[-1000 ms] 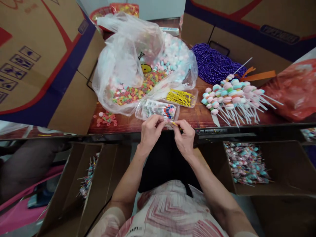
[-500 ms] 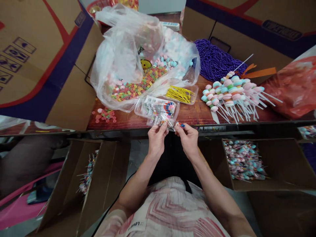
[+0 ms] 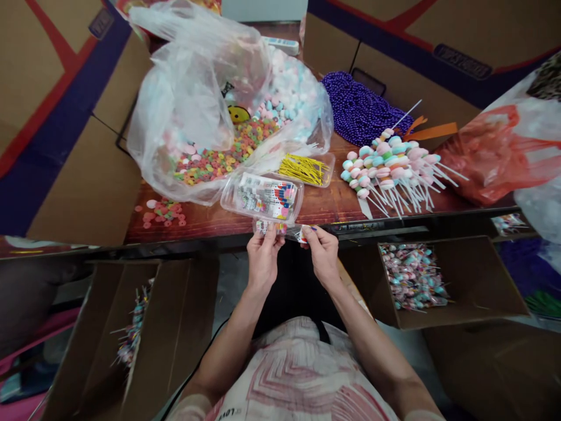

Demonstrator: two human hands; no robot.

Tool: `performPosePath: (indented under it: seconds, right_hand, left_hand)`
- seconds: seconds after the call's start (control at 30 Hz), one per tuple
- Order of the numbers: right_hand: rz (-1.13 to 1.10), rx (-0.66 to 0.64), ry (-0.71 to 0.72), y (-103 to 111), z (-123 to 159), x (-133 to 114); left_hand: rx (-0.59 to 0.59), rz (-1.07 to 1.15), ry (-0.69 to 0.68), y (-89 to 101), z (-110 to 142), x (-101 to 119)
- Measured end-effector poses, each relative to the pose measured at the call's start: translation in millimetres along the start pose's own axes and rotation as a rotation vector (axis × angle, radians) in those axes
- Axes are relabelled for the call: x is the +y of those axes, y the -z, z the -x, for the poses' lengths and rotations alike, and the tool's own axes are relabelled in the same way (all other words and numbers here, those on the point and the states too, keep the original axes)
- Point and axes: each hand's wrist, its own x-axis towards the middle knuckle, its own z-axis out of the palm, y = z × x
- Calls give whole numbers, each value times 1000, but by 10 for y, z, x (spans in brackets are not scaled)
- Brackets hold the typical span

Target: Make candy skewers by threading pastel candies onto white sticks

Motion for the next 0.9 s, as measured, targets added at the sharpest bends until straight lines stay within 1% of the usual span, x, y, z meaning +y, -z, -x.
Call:
performPosePath:
  seconds: [0.1, 0.23, 0.4, 0.5, 0.57, 0.63, 0.7, 0.77, 0.8, 0.83, 0.9]
  right_hand:
    - [-5, 18, -4, 26, 0, -5]
    - [-18, 45, -5, 39, -19, -31]
    - [57, 94, 23, 76, -38, -79]
    - [175, 38, 90, 121, -54, -149]
    - [270, -3, 168, 182, -101, -215]
    - [380, 16, 277, 305, -204, -293]
    - [534, 115, 393, 519, -372, -379]
    - [759, 287, 481, 811, -581, -468]
    - [888, 383, 493, 970, -687, -509]
    - [1011, 491, 475, 1125, -789, -542]
    - [1239, 647, 352, 1388, -964, -580]
  left_hand:
    - [41, -18, -52, -1, -18, 10]
    - [81, -26, -103, -43, -16, -36]
    - [101, -24, -72, -107, 7, -79]
    - [95, 16, -32, -145, 0, -67]
    - [101, 53, -14, -175, -16, -48]
    - [121, 84, -8, -204, -39, -21]
    - [146, 106, -13, -224, -69, 13]
    - [161, 116, -23, -231, -103, 51]
    - [167, 118, -29, -230, -119, 69]
    - [173, 121, -32, -226, -133, 86]
    - [181, 128, -28, -215, -157, 113]
